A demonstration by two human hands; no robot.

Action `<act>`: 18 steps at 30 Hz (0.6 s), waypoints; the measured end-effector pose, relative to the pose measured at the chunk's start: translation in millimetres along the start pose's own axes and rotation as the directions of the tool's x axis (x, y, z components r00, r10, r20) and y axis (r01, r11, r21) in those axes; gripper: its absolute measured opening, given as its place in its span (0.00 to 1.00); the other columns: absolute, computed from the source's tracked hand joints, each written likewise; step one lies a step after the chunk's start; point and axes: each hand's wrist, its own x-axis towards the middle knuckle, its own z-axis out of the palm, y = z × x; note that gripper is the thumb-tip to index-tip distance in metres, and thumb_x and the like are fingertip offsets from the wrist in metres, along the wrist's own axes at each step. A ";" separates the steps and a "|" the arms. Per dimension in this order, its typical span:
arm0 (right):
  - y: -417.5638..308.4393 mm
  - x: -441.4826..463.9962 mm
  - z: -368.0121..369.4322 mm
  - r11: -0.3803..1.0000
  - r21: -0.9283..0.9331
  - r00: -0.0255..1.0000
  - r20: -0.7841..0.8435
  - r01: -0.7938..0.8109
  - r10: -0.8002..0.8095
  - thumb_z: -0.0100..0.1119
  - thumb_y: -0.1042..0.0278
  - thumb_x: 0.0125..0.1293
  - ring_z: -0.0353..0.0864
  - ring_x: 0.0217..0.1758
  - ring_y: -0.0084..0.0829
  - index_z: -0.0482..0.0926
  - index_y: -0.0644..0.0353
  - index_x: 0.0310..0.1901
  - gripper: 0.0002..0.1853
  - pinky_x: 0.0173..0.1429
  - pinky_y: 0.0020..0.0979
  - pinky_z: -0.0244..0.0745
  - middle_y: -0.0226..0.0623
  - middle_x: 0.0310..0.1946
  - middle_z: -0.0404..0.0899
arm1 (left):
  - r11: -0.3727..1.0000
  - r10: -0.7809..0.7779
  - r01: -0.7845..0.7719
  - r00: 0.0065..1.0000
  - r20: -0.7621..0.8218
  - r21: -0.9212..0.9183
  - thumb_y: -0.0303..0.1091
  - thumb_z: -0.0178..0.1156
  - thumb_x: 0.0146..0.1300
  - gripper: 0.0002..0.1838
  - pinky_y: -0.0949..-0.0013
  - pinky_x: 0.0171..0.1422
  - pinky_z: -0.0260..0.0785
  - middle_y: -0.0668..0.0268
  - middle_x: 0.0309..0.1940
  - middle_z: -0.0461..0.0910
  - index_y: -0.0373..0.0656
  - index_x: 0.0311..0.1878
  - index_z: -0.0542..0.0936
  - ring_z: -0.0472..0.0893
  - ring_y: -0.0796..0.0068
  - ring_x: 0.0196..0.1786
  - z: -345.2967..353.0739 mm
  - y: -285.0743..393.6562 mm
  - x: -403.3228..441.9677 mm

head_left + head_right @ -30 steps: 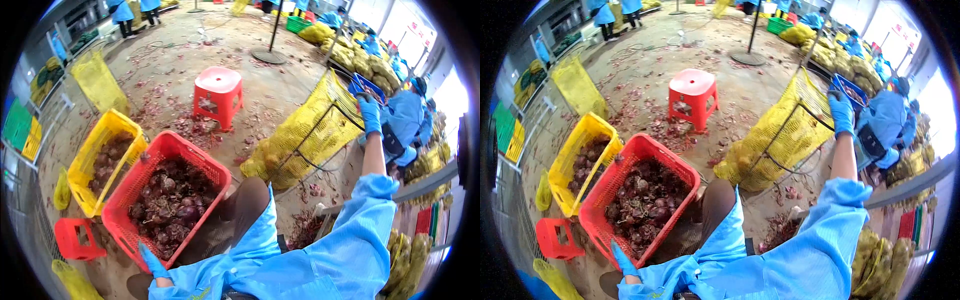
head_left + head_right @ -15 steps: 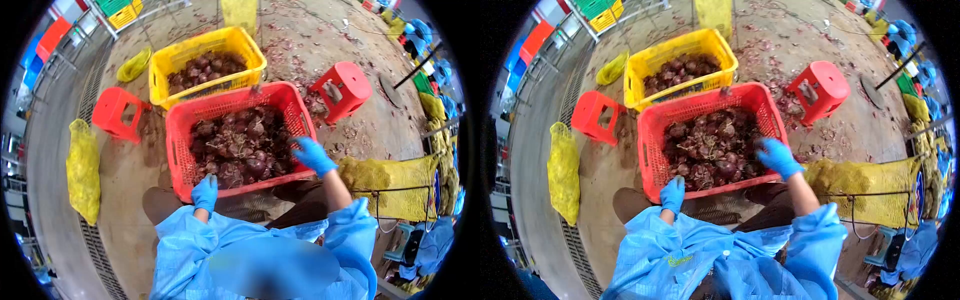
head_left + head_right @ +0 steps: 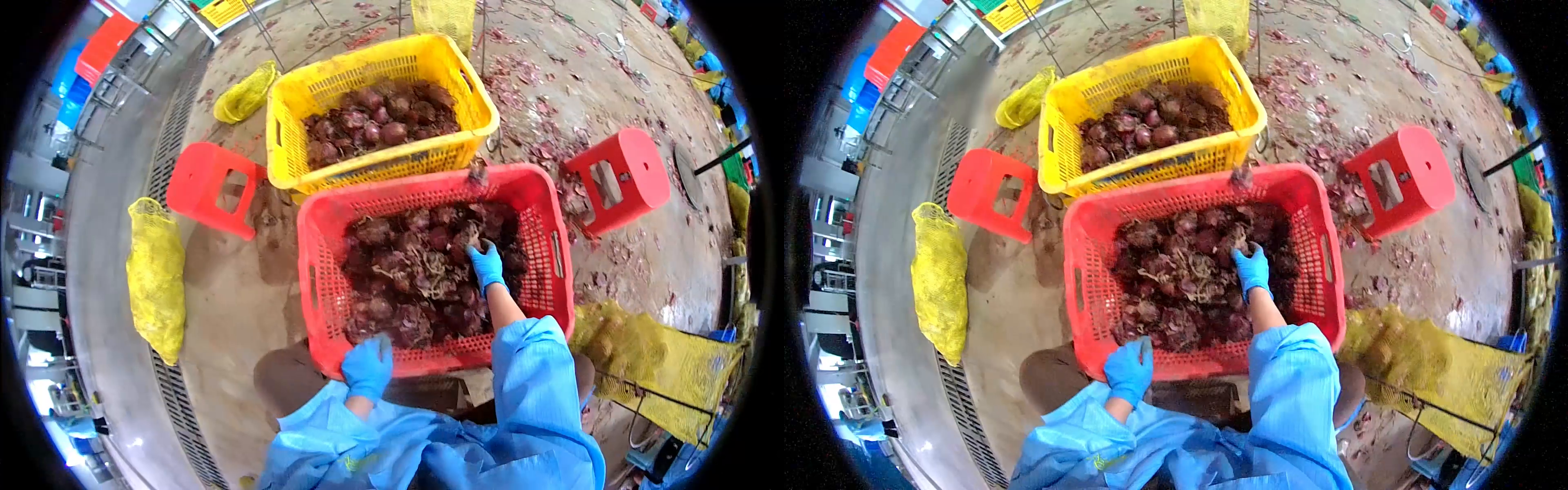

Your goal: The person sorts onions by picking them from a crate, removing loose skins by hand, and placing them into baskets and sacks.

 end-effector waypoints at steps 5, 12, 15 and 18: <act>11.6 25.6 46.2 1.000 0.006 1.000 -0.019 0.007 -0.007 0.69 0.58 0.45 0.75 0.52 0.43 0.63 0.60 0.61 0.41 0.54 0.35 0.71 0.49 0.52 0.72 | 1.000 0.005 -0.006 1.000 0.020 0.016 0.49 0.47 0.62 0.16 0.53 0.33 0.71 0.59 0.28 0.80 0.51 0.37 0.80 0.79 0.55 0.29 -7.0 3.2 -0.3; -32.7 -63.8 -0.6 0.466 0.827 0.890 0.429 -0.315 -0.158 0.57 0.77 0.56 0.70 0.55 0.33 0.60 0.45 0.63 0.33 0.55 0.44 0.68 0.32 0.54 0.70 | 1.000 0.015 -0.016 0.999 0.044 0.010 0.48 0.47 0.62 0.15 0.53 0.32 0.70 0.59 0.27 0.80 0.50 0.36 0.79 0.79 0.56 0.29 -9.5 4.5 -3.4; -48.1 -90.7 -7.4 0.346 0.860 0.849 0.469 -0.377 -0.241 0.57 0.66 0.58 0.68 0.58 0.39 0.63 0.43 0.61 0.28 0.57 0.55 0.65 0.34 0.58 0.67 | 0.997 0.062 -0.064 0.997 -0.038 -0.050 0.48 0.46 0.63 0.16 0.54 0.32 0.70 0.59 0.26 0.79 0.49 0.35 0.79 0.79 0.55 0.29 -8.2 2.9 -0.1; -71.2 -114.5 -15.6 0.243 0.840 0.803 0.538 -0.485 -0.257 0.57 0.59 0.58 0.68 0.59 0.42 0.65 0.45 0.59 0.25 0.57 0.56 0.66 0.37 0.58 0.67 | 0.996 0.057 -0.060 0.997 -0.055 -0.063 0.49 0.46 0.63 0.17 0.53 0.31 0.70 0.58 0.26 0.79 0.48 0.35 0.79 0.79 0.55 0.29 -9.0 2.6 -2.3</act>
